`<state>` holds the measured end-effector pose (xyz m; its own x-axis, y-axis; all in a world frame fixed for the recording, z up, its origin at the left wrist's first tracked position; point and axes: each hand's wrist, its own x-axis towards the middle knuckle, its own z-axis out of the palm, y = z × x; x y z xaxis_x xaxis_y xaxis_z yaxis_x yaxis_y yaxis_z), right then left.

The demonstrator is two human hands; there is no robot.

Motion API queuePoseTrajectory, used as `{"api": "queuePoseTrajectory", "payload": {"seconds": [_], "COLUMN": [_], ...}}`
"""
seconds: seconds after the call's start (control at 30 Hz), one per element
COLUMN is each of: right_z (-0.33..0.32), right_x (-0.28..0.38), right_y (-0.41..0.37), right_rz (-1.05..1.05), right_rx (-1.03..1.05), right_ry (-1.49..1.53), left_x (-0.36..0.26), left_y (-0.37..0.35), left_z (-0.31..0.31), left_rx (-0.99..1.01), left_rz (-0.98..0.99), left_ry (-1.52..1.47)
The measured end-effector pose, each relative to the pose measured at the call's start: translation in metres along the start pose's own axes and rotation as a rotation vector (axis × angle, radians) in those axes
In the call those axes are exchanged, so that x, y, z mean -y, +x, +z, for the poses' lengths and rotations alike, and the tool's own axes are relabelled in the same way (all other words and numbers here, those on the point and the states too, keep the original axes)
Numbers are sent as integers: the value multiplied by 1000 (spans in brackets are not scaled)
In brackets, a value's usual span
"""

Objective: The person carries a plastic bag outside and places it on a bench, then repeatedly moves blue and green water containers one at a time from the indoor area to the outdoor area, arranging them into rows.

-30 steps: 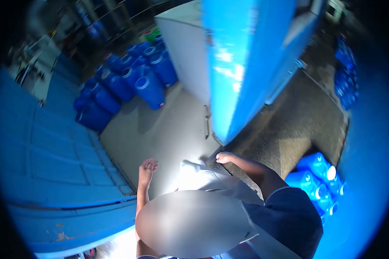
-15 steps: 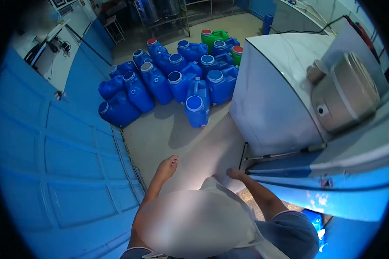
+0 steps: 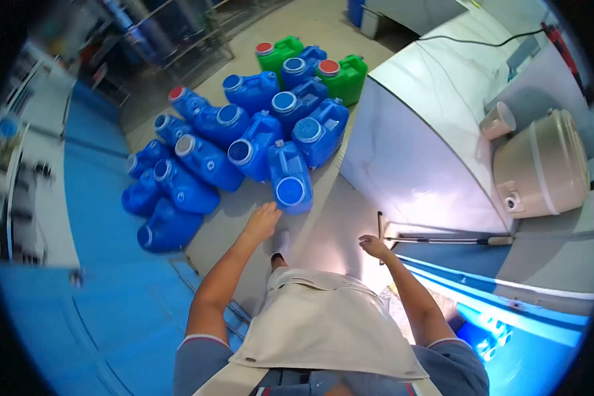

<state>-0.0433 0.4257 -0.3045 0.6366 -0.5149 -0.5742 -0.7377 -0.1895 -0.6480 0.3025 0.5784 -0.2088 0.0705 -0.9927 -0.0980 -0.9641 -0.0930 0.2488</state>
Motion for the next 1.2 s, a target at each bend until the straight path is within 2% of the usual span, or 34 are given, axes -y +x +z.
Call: {"api": "queuePoseTrajectory", "payload": {"seconds": [0.03, 0.1, 0.17, 0.23, 0.3, 0.37, 0.43, 0.47, 0.53, 0.57, 0.6, 0.63, 0.73, 0.8, 0.83, 0.9, 0.93, 0.97, 1.0, 1.03, 1.1, 1.13, 1.2], "right_z": [1, 21, 52, 71, 95, 129, 142, 151, 168, 179, 171, 168, 172, 189, 197, 212, 221, 230, 264, 324, 247, 262, 291], "right_x": [4, 11, -7, 8, 13, 4, 9, 11, -2, -10, -2, 2, 0, -4, -5, -4, -4, -5, -18, -55, -32, -27, -22], "right_y": [19, 30, 37, 24, 15, 6, -6, -10, -7, -8, -5, 1, 16, 20, 18, 8, -5, -20, -24, -29, -59, -77, -121], "right_rz": [9, 176, 250, 417, 492, 601, 722, 810, 841, 841, 829, 784, 786, 660, 675, 610, 610, 607, 597, 432, 809, 812, 829], "right_rx": [-72, -231, -367, -260, -137, -125, -158, -165, -182, -181, -166, -244, -384, -541, -586, -570, -534, -497, -596, -571, -37, -53, -564], "right_ry": [151, 428, 344, 329, 197, 226, 314, 374, 420, 434, 433, 435, 664, 763, 799, 780, 843, 907, 810, 584, 157, 178, 845], "left_x": [31, 88, 131, 162, 185, 199, 202, 202, 197, 196, 194, 192, 189, 183, 181, 178, 161, 145, 128, 109, 76, 56, 6], "left_y": [34, 91, 142, 190, 231, 264, 287, 303, 325, 331, 336, 347, 356, 358, 366, 358, 355, 351, 346, 339, 319, 304, 277], "left_z": [8, 26, 52, 82, 109, 133, 153, 163, 179, 184, 187, 189, 197, 206, 214, 216, 213, 210, 208, 208, 212, 209, 211], "left_rx": [56, 90, 123, 244, 252, 255, 445, 450, 733, 741, 847, 942, 966, 982, 977, 852, 852, 937, 1019, 1010, 998, 1038, 1079], "left_rz": [86, 223, 356, 508, 630, 764, 654, 702, 617, 661, 576, 486, 482, 450, 440, 464, 494, 450, 403, 418, 435, 429, 453], "left_ry": [54, 125, 186, 345, 406, 466, 542, 543, 739, 747, 739, 740, 734, 722, 717, 743, 767, 791, 815, 837, 781, 793, 792]}}
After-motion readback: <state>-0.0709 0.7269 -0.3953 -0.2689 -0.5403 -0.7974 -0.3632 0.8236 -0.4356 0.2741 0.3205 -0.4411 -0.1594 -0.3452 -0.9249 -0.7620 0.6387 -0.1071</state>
